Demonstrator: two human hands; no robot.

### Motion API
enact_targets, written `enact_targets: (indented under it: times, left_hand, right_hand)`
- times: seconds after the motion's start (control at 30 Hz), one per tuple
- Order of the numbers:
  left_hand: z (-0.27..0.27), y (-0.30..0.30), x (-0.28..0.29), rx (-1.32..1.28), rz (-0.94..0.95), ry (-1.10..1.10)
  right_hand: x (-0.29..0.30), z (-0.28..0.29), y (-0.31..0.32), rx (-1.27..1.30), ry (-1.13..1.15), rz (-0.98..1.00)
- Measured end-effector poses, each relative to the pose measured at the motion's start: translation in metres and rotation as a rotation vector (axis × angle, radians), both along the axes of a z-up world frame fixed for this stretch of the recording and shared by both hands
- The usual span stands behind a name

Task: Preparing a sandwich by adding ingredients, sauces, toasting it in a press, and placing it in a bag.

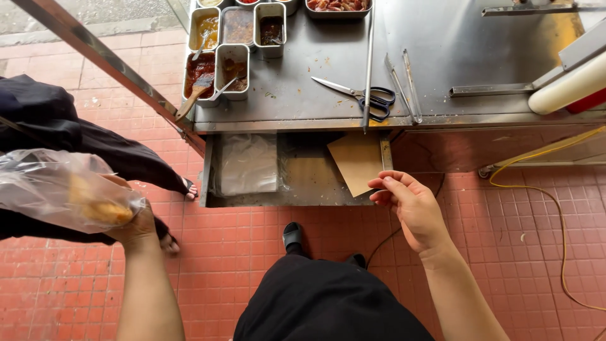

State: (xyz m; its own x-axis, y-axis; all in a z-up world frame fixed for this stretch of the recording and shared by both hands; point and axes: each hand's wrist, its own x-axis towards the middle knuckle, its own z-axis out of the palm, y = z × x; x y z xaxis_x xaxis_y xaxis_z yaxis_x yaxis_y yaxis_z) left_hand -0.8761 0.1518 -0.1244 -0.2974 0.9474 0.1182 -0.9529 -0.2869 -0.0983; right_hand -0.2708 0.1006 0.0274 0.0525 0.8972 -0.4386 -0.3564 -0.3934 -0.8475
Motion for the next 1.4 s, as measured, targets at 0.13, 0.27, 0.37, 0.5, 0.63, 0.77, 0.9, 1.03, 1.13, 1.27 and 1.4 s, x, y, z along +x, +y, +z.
enact_targets:
  times: [0.13, 0.27, 0.37, 0.5, 0.63, 0.77, 0.9, 1.03, 1.13, 1.27, 1.4]
  left_hand:
    - [-0.002, -0.021, 0.029, 0.01, -0.008, 0.179]
    - [-0.014, -0.02, 0.072, 0.033, -0.05, 0.344]
    - [-0.033, -0.004, 0.116, 0.061, -0.103, 0.449]
    - [-0.042, 0.009, 0.173, 0.099, -0.162, 0.598]
    - [0.002, 0.021, 0.251, -0.149, -0.412, 0.505]
    - [0.009, 0.047, 0.293, -0.485, -0.749, 0.4]
    - [-0.044, 0.081, 0.301, -0.355, -0.852, 0.447]
    - [-0.036, 0.112, 0.311, -0.489, -1.137, 0.562]
    - [-0.044, 0.123, 0.316, -0.564, -1.217, 0.716]
    - [-0.057, 0.14, 0.334, -0.577, -1.268, 0.851]
    - [-0.058, 0.145, 0.345, -0.532, -1.275, 0.824]
  right_hand:
    - [0.005, -0.002, -0.002, -0.016, 0.035, -0.021]
    - [0.011, -0.022, -0.004, -0.014, 0.101, -0.022]
    - [0.01, -0.024, -0.005, -0.005, 0.099, 0.007]
    - [-0.004, -0.012, -0.008, -0.061, -0.014, 0.004]
    - [-0.035, 0.006, -0.007, 0.153, -0.2, 0.22]
    - [-0.076, 0.03, -0.001, 0.526, -0.612, 0.368]
    - [-0.105, 0.033, 0.014, 0.575, -0.738, 0.227]
    - [-0.103, 0.018, 0.035, 0.324, -0.812, 0.068]
    - [-0.089, 0.009, 0.038, 0.199, -0.913, 0.111]
    - [-0.066, 0.016, 0.058, 0.521, -1.05, -0.024]
    - [-0.045, 0.014, 0.098, 0.643, -1.145, -0.101]
